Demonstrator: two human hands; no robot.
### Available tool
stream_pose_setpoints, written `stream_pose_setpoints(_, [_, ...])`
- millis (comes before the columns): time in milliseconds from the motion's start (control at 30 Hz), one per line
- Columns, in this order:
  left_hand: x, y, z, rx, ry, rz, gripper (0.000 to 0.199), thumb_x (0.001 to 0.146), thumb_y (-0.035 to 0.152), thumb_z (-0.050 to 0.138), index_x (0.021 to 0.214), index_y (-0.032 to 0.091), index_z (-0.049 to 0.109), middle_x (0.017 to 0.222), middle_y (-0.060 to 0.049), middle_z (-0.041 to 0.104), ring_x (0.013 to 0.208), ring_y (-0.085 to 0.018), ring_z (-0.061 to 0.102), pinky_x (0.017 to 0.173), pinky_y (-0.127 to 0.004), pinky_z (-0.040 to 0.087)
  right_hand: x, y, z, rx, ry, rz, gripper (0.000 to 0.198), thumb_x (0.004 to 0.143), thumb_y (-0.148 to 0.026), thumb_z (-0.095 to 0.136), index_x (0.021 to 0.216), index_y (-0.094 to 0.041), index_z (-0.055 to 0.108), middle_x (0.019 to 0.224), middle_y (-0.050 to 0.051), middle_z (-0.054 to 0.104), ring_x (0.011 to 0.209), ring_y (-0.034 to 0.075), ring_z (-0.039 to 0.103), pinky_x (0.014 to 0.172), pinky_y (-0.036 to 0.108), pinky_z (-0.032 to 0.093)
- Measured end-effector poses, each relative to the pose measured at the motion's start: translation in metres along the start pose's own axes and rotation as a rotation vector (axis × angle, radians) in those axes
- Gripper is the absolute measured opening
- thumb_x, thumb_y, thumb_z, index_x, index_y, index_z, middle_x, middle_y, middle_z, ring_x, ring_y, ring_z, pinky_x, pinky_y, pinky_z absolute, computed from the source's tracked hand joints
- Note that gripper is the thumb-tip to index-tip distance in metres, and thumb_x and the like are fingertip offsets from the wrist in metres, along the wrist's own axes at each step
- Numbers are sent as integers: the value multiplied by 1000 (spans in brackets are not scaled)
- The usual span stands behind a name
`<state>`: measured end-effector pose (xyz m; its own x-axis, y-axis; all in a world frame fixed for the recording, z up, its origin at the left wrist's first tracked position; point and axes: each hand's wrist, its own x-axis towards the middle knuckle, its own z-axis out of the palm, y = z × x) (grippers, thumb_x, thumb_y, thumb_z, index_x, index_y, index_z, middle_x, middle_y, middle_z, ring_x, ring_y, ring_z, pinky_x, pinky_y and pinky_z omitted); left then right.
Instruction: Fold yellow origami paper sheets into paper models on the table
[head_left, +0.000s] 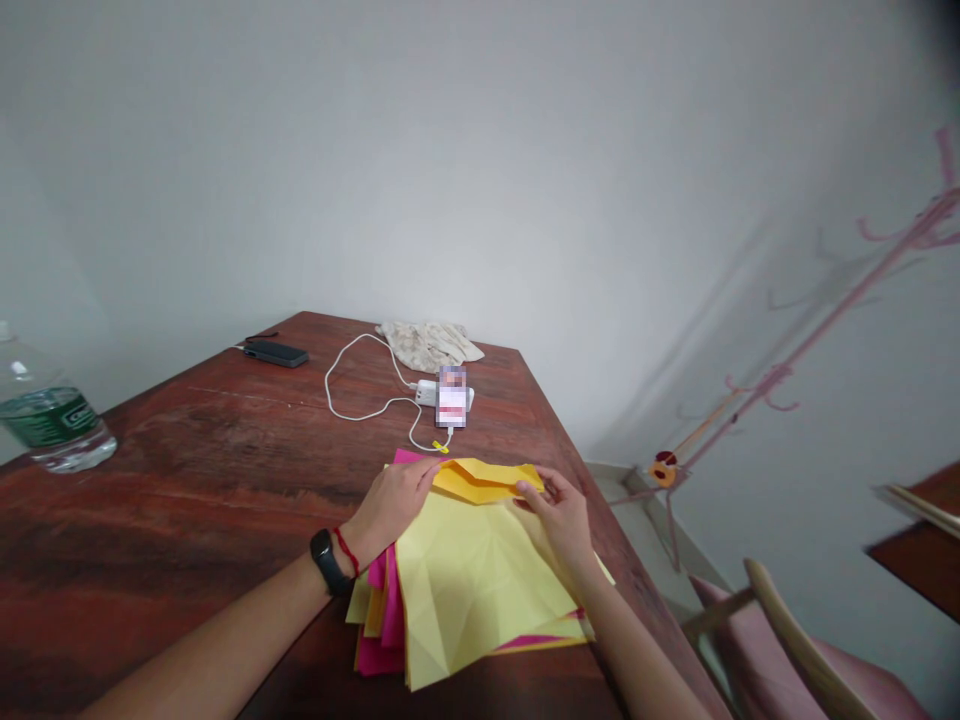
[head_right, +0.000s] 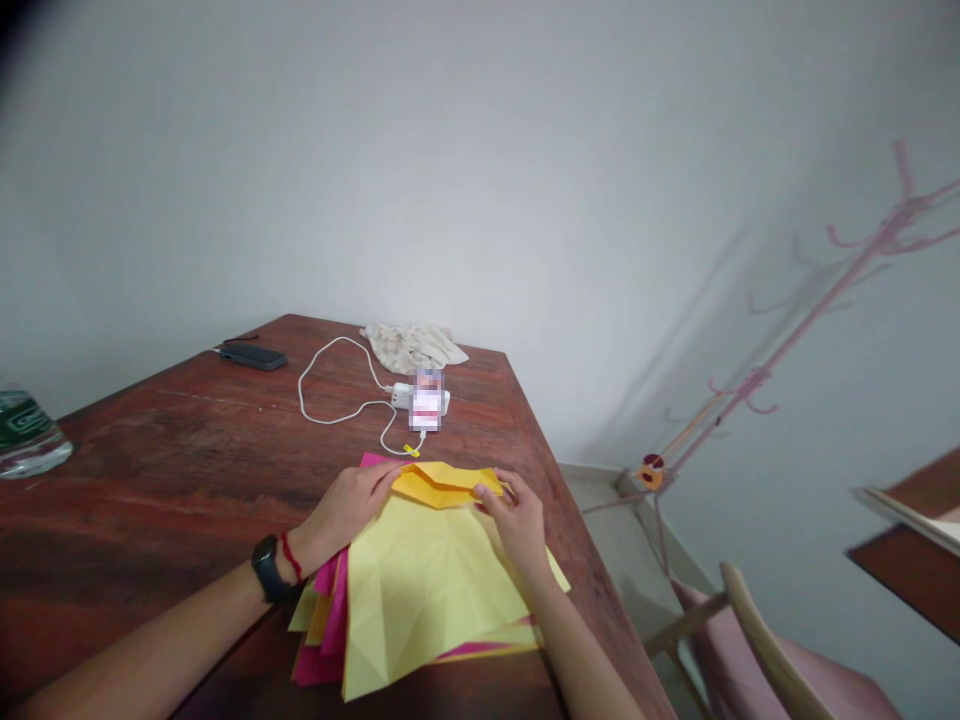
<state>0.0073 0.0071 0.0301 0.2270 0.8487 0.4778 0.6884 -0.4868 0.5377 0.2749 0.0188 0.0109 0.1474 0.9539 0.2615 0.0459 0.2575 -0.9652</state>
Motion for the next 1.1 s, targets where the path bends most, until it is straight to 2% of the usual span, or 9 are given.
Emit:
stream_pose_setpoints(100, [1, 1, -2, -39, 20, -34, 32, 100, 25, 45, 115, 22, 73, 105, -7, 79, 90, -22, 76, 79, -27, 57, -1, -1, 0, -93, -38, -133, 37, 66, -39, 87, 95, -20, 75, 101, 7, 72, 93, 23, 68, 81, 35, 61])
stream_pose_setpoints(167, [2, 1, -3, -69, 20, -45, 32, 100, 25, 45, 116, 22, 73, 106, -8, 79, 91, -22, 76, 79, -27, 57, -2, -3, 0, -136, -51, -166, 30, 70, -38, 85, 93, -21, 76, 102, 8, 71, 94, 23, 67, 79, 34, 62])
stream_pose_setpoints(267, [3, 0, -2, -105, 20, -44, 33, 98, 23, 47, 120, 23, 71, 112, -7, 77, 95, -22, 75, 84, -28, 57, -4, -8, 1, -110, -51, -152, 22, 74, -38, 81, 88, -22, 77, 104, 8, 69, 94, 23, 66, 71, 32, 63])
stream_pose_setpoints(400, [2, -2, 1, -129, -1, -20, 35, 94, 18, 50, 122, 25, 71, 116, -6, 76, 99, -21, 74, 91, -30, 56, -5, -15, 1, -68, -48, -158, 17, 77, -37, 78, 85, -22, 77, 103, 7, 69, 93, 22, 65, 68, 29, 62])
stream_pose_setpoints(667, [-5, 7, 9, -158, -75, 30, 38, 93, 20, 55, 129, 23, 66, 127, -6, 71, 114, -23, 69, 104, -36, 51, -16, -26, 12, -75, -128, -252, 14, 86, -35, 70, 92, -27, 79, 104, 8, 68, 101, 23, 63, 80, 32, 57])
stream_pose_setpoints(800, [-7, 13, 11, -202, -57, 57, 34, 95, 22, 53, 125, 20, 68, 128, -8, 71, 117, -22, 67, 106, -37, 49, -22, -24, 22, -30, -121, -207, 29, 82, -34, 75, 110, -27, 74, 111, 8, 67, 103, 22, 64, 81, 30, 57])
stream_pose_setpoints(967, [-7, 18, 12, -271, 78, 6, 29, 93, 20, 51, 112, 20, 73, 115, -9, 76, 109, -22, 70, 102, -36, 53, -32, -12, 36, -64, -186, -39, 54, 77, -34, 78, 128, -25, 63, 125, 10, 67, 106, 25, 66, 81, 32, 59])
stream_pose_setpoints(1100, [-7, 25, 12, -462, 113, -130, 28, 92, 21, 52, 114, 20, 70, 121, -10, 73, 108, -23, 71, 95, -35, 58, -35, -2, 41, -120, -228, 16, 34, 83, -35, 71, 115, -23, 68, 112, 10, 72, 92, 25, 69, 71, 33, 60])
